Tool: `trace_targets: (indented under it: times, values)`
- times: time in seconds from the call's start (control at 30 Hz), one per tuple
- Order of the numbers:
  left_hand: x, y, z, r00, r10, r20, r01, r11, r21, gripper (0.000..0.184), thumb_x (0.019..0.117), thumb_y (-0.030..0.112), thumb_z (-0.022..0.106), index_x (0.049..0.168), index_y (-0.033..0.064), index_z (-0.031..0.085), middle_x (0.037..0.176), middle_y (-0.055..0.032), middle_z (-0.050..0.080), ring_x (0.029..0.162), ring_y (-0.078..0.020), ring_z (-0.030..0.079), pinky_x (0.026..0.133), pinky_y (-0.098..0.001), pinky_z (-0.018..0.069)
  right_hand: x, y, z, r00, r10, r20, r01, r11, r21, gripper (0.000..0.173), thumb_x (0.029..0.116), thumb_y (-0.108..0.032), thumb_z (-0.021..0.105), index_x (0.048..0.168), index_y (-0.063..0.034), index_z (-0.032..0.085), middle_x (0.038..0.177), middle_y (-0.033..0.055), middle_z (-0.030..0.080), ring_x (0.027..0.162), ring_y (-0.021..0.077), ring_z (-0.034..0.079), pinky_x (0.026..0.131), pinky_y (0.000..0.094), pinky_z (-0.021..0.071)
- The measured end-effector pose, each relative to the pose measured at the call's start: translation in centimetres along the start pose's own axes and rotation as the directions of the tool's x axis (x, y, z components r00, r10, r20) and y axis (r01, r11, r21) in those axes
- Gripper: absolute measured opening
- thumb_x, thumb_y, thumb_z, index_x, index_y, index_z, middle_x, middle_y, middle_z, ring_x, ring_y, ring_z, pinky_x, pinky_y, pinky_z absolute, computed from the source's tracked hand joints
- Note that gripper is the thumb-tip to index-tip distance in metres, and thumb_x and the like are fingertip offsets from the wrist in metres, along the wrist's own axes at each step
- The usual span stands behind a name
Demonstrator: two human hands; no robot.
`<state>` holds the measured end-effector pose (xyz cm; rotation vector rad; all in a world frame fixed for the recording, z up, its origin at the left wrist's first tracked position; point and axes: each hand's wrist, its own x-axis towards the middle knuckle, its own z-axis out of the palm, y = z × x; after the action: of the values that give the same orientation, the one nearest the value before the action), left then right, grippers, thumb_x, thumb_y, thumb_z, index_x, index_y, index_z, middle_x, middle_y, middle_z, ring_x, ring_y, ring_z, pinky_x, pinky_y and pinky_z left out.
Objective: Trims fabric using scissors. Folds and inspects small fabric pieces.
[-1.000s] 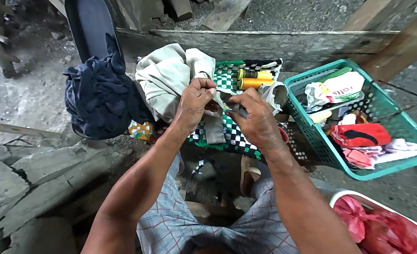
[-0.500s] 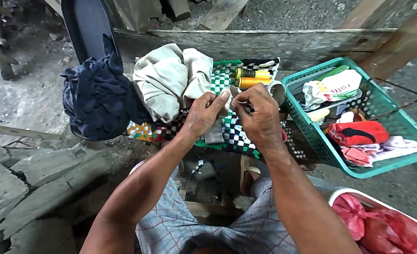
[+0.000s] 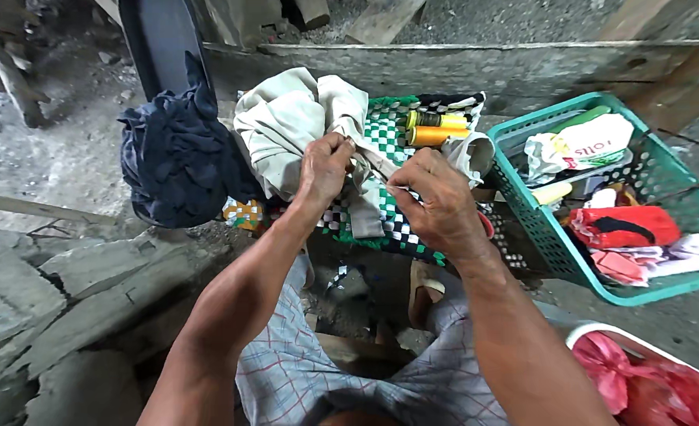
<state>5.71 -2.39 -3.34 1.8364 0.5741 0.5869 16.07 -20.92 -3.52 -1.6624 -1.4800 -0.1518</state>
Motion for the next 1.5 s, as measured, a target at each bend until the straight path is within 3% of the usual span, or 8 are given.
trace_targets:
  times: [0.27,0.47,0.6,0.8,0.93,1.1,1.37,1.5]
  values:
    - [0.5,-0.1,-0.9,0.995,0.079,0.054,-0.076,0.996,-0.042,0.023,0.1058,0.015,0.050,0.092,0.0042,0.066,0.078,-0.0029,0.069,0.069,-0.0113,0.067,0.060,-0.0285,0.0567,-0.1,0.7,-0.8,0.997,0.080,0.009,-0.081,0.990,0.113,0.011,0.0970,-0.010,0.063,0.101,-0.0037,0.071,0.104,0.0103,0.062,0.100,0.0191,0.062,0.086,0.0340,0.0552]
    - [-0.7,1.2,0.1,0.982,0.031,0.186,0.023,0.959,-0.281,0.025,0.1085,0.021,0.048,0.096,0.0037,0.062,0.085,-0.0067,0.069,0.071,-0.0148,0.069,0.058,-0.0300,0.0582,-0.2,1.4,-0.8,0.984,0.176,0.018,-0.177,0.981,0.080,0.010,0.0985,-0.010,0.062,0.102,-0.0040,0.068,0.132,0.0132,0.058,0.120,0.0204,0.060,0.097,0.0348,0.0548]
    - [-0.8,1.2,0.6,0.974,-0.002,0.225,0.072,0.950,-0.304,0.026,0.1091,0.021,0.047,0.097,0.0026,0.062,0.086,-0.0082,0.069,0.070,-0.0152,0.069,0.056,-0.0296,0.0580,-0.1,1.3,-0.4,0.987,0.156,0.044,-0.160,0.984,0.082,0.024,0.0952,-0.007,0.067,0.119,-0.0030,0.067,0.138,0.0148,0.057,0.127,0.0228,0.058,0.105,0.0374,0.0520]
    - [-1.0,1.3,1.0,0.955,-0.073,0.286,0.186,0.901,-0.391,0.028,0.1102,0.024,0.045,0.100,0.0031,0.061,0.088,-0.0098,0.069,0.071,-0.0164,0.068,0.056,-0.0297,0.0570,-0.1,1.3,0.1,0.989,0.145,0.000,-0.145,0.988,0.056,0.013,0.0946,-0.007,0.068,0.107,-0.0039,0.071,0.108,0.0117,0.064,0.106,0.0233,0.063,0.092,0.0391,0.0544]
    - [-1.5,1.6,1.4,0.929,-0.088,0.360,0.196,0.941,-0.276,0.042,0.1104,0.039,0.041,0.110,0.0042,0.064,0.092,-0.0096,0.070,0.075,-0.0177,0.070,0.060,-0.0330,0.0595,-0.2,1.4,0.1,0.989,0.148,-0.017,-0.147,0.988,0.037,0.009,0.0952,-0.010,0.069,0.102,-0.0044,0.071,0.102,0.0104,0.064,0.101,0.0231,0.062,0.089,0.0394,0.0538]
    - [-2.4,1.8,2.2,0.934,-0.017,0.358,0.103,0.969,-0.223,0.017,0.1027,0.018,0.060,0.106,0.0007,0.061,0.089,-0.0094,0.070,0.071,-0.0148,0.068,0.057,-0.0284,0.0559,-0.3,1.1,0.2,0.983,0.167,-0.075,-0.168,0.986,-0.003,0.010,0.0935,-0.006,0.068,0.102,-0.0024,0.070,0.098,0.0113,0.063,0.098,0.0243,0.063,0.086,0.0399,0.0545]
    - [-1.4,0.9,2.0,0.962,-0.008,0.273,0.067,0.975,-0.210,0.020,0.1063,0.015,0.052,0.096,0.0019,0.063,0.081,-0.0069,0.068,0.069,-0.0136,0.066,0.059,-0.0286,0.0553,-0.3,1.1,0.2,0.996,0.084,-0.005,-0.084,0.996,-0.026,0.010,0.0952,-0.008,0.066,0.100,-0.0043,0.073,0.106,0.0139,0.063,0.109,0.0286,0.061,0.094,0.0430,0.0524]
    - [1.0,-0.8,-0.6,0.992,-0.122,0.035,0.126,0.969,-0.214,0.024,0.1072,0.017,0.043,0.104,0.0033,0.063,0.082,-0.0062,0.069,0.070,-0.0159,0.067,0.061,-0.0325,0.0571,-0.1,0.5,0.0,0.995,-0.029,0.097,0.029,1.000,0.005,0.014,0.0967,-0.011,0.062,0.096,-0.0075,0.075,0.111,0.0136,0.064,0.122,0.0313,0.056,0.104,0.0463,0.0480]
